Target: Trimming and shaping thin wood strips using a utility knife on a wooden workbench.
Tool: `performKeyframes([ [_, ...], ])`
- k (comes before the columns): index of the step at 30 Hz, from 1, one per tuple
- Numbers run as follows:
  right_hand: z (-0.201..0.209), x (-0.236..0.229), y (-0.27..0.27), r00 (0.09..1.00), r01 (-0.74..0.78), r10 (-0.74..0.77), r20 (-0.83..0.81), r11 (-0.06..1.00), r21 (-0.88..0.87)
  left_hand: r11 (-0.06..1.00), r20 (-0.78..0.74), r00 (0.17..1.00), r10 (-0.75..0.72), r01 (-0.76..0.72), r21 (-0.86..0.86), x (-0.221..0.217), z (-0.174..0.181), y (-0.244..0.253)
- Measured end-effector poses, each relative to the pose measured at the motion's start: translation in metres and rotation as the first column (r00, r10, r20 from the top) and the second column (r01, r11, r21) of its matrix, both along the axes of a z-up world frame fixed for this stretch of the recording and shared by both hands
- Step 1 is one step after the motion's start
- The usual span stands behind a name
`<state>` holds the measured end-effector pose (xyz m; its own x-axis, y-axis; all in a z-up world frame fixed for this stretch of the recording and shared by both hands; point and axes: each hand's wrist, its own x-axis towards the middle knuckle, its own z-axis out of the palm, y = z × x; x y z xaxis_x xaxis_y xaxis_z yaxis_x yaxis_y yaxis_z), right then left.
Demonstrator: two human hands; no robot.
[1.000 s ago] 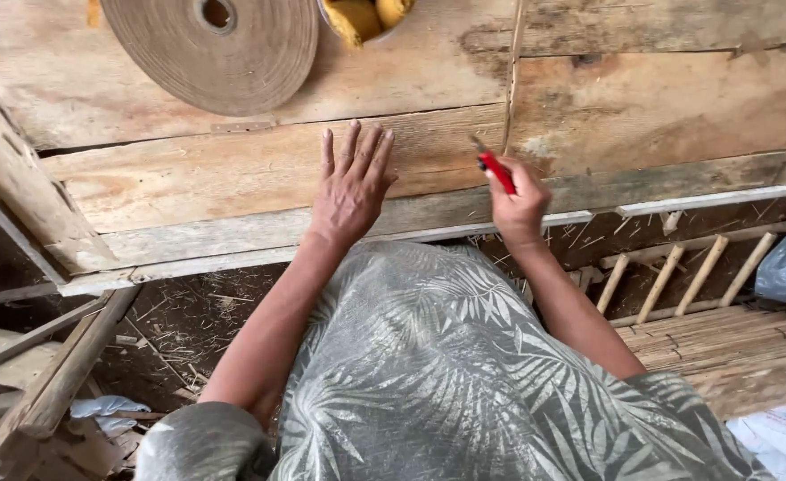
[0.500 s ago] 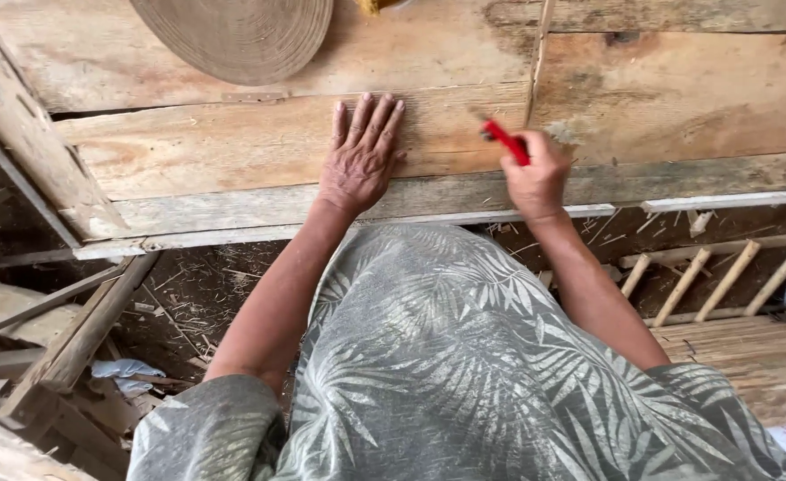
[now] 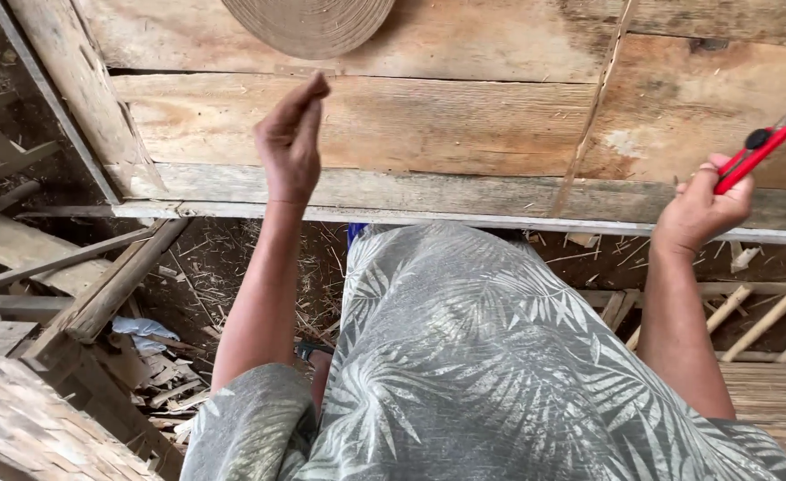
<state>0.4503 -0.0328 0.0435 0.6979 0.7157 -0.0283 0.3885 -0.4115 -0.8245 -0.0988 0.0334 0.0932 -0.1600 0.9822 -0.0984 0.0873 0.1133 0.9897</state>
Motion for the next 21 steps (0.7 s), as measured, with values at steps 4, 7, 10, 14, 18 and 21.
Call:
performKeyframes([
  [4,0.016,-0.023,-0.007,0.995,-0.09,0.091,0.034,0.996,-0.011,0.997,-0.304,0.951,0.052,-0.031,0.072,-0.003,-0.003,-0.025],
  [7,0.038,-0.028,-0.028,0.991,-0.108,0.113,0.07,0.992,-0.071,0.989,-0.495,0.867,0.055,0.019,0.144,0.006,-0.024,-0.05],
  [10,0.058,-0.023,-0.071,0.988,-0.048,0.079,0.133,0.974,-0.223,0.983,-0.561,0.827,0.047,0.061,0.171,0.028,-0.038,-0.064],
  [14,0.061,-0.009,-0.124,0.982,0.023,0.044,0.181,0.936,-0.352,0.959,-0.696,0.685,-0.215,0.283,-0.018,0.078,-0.014,-0.04],
  [18,0.043,-0.008,-0.095,0.989,0.046,-0.031,0.143,0.993,-0.105,0.859,-0.779,0.506,-0.37,0.505,-0.08,0.109,-0.027,-0.009],
  [21,0.037,-0.02,-0.048,0.993,0.097,-0.089,0.079,0.989,-0.11,0.838,-0.838,0.401,-0.37,0.534,-0.114,0.12,-0.035,-0.001],
])
